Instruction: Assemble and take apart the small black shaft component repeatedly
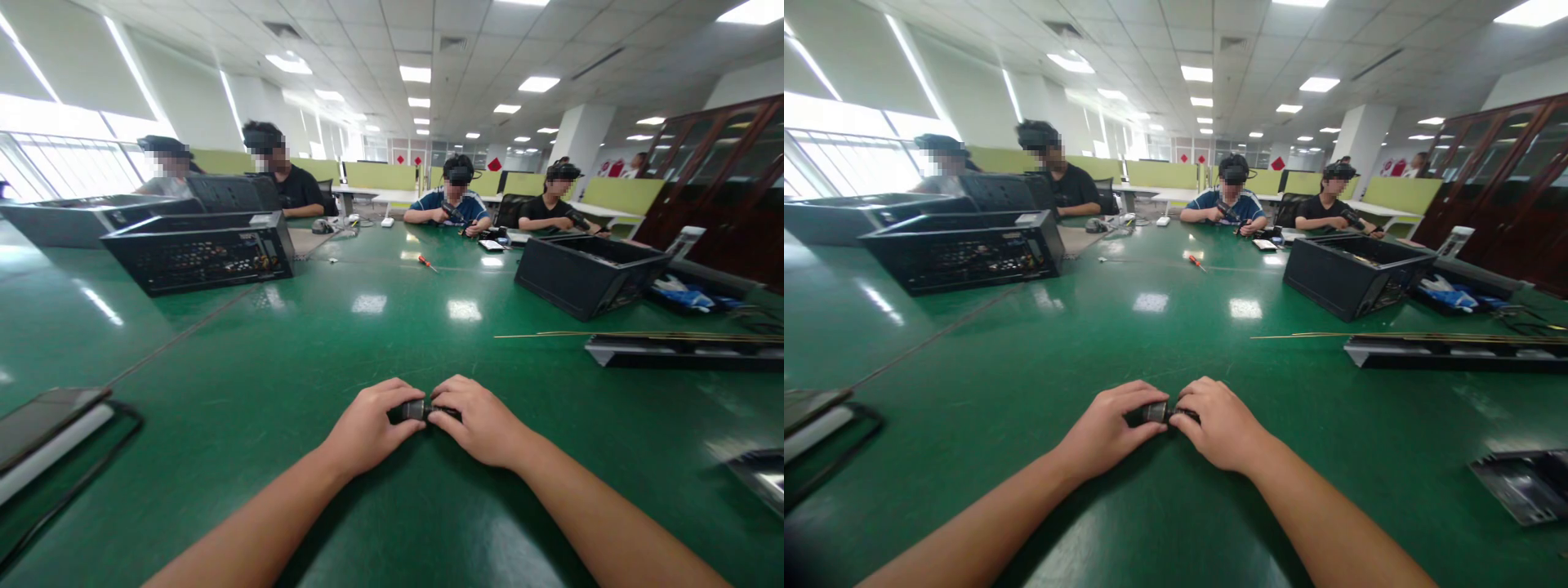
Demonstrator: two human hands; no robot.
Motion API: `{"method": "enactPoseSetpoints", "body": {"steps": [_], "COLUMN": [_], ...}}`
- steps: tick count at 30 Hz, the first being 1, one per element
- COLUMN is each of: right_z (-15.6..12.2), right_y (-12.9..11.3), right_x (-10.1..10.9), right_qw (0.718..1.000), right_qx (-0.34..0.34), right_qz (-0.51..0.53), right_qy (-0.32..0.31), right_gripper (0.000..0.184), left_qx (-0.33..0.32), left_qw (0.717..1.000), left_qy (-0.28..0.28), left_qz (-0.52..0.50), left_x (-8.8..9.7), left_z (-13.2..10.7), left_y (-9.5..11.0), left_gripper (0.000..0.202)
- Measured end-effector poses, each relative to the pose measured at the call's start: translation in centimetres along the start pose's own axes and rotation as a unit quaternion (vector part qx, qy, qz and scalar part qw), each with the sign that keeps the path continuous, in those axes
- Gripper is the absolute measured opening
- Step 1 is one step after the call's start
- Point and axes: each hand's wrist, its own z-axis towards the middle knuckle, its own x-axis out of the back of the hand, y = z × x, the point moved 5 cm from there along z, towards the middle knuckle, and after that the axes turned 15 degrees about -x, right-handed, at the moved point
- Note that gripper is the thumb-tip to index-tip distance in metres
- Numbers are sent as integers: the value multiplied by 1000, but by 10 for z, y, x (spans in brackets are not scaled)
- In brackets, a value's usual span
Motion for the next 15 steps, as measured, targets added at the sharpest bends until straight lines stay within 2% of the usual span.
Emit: {"method": "enactPoseSetpoints", "body": {"steps": [15], "right_z": [0], "right_y": [1], "right_x": [2], "right_qw": [1000], "right_qx": [3], "right_qz": [-4], "right_qy": [1], "right_gripper": [20], "left_qx": [-11], "left_qw": [1000], "left_qy": [2], "left_qz": [11], "left_x": [0], "left_z": [-1], "left_y": [-1], "left_gripper": [28]}}
